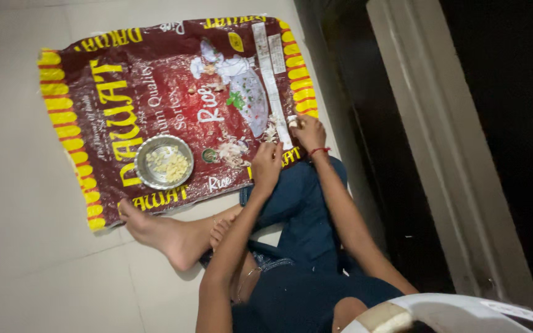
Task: The person sits on the floor and peels several cloves of garlic by hand, placing the peeled cloves into a metal bowl on top of a large bag.
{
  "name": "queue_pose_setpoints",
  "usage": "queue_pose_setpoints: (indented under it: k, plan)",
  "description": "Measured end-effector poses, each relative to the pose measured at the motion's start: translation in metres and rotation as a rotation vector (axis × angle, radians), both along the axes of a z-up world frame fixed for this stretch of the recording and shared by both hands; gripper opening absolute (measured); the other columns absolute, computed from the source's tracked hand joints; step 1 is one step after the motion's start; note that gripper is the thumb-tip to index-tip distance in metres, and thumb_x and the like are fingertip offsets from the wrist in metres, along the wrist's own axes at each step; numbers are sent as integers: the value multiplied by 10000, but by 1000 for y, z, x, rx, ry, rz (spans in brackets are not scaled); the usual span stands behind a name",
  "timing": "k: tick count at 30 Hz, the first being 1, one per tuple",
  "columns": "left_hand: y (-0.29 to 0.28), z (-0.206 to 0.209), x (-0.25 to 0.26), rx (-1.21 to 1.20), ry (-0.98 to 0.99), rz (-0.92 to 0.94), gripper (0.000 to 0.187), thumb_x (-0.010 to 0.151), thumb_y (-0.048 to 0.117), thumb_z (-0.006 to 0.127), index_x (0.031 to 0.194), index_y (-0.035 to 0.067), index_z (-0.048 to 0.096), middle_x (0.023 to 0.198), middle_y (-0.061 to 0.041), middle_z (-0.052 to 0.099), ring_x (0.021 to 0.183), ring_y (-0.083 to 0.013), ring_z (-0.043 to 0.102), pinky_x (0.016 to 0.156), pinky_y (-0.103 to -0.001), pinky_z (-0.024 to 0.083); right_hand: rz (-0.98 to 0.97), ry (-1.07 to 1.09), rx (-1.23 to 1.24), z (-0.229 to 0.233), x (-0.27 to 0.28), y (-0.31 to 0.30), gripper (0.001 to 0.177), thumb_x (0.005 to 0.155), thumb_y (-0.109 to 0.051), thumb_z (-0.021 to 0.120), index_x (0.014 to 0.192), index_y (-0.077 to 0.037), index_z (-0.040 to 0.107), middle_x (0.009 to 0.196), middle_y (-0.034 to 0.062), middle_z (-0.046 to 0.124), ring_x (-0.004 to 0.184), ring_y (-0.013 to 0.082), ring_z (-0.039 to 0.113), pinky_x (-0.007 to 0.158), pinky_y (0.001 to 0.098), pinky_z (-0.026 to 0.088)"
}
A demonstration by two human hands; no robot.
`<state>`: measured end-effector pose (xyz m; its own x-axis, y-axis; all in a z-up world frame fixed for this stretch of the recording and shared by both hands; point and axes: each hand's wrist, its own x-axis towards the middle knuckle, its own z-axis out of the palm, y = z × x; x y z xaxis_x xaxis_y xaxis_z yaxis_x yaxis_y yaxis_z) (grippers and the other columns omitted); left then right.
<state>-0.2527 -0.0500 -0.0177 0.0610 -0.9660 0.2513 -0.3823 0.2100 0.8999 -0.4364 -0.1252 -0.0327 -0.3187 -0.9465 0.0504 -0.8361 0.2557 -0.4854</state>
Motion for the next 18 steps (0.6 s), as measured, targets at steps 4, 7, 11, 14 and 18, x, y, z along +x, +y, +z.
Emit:
queue_pose_setpoints:
  k: [4,7,11,14,18]
  plan:
    - [-3,-1,1,54,88,23,221,1015,250,632,943,43,663,937,-157,661,800,-359,679,711,-456,522,28,26,41,-8,-1,-2,449,735,-350,834,1123,-136,759,1062,132,752,999,334,706,865,436,555]
    - [-3,-3,5,44,57,24,208,1020,237,625,981,37,666,957,-162,661,820,-363,674,717,-459,516,94,6,9,-15,-9,-2,416,768,-351,835,1115,-131,773,1104,142,747,1012,338,709,873,434,554]
    - [-7,-4,7,112,108,78,189,981,216,678,1064,47,702,995,-140,686,736,-283,677,683,-407,528,133,-88,39,-12,-12,2,428,789,-336,870,1127,-93,770,1024,116,770,923,255,742,805,358,572]
    - [-9,-4,7,93,270,23,226,950,133,723,1152,44,676,1058,-107,691,773,-192,689,635,-327,549,130,-885,132,4,-5,14,375,923,-211,796,1243,-32,716,976,0,725,773,71,642,615,237,493]
    - [-12,-9,2,205,609,-99,428,872,79,767,1265,56,598,1130,-58,686,779,-128,660,645,-274,557,167,-1232,192,52,15,47,396,978,-114,719,1366,-72,653,840,-69,584,595,-3,449,489,181,327]
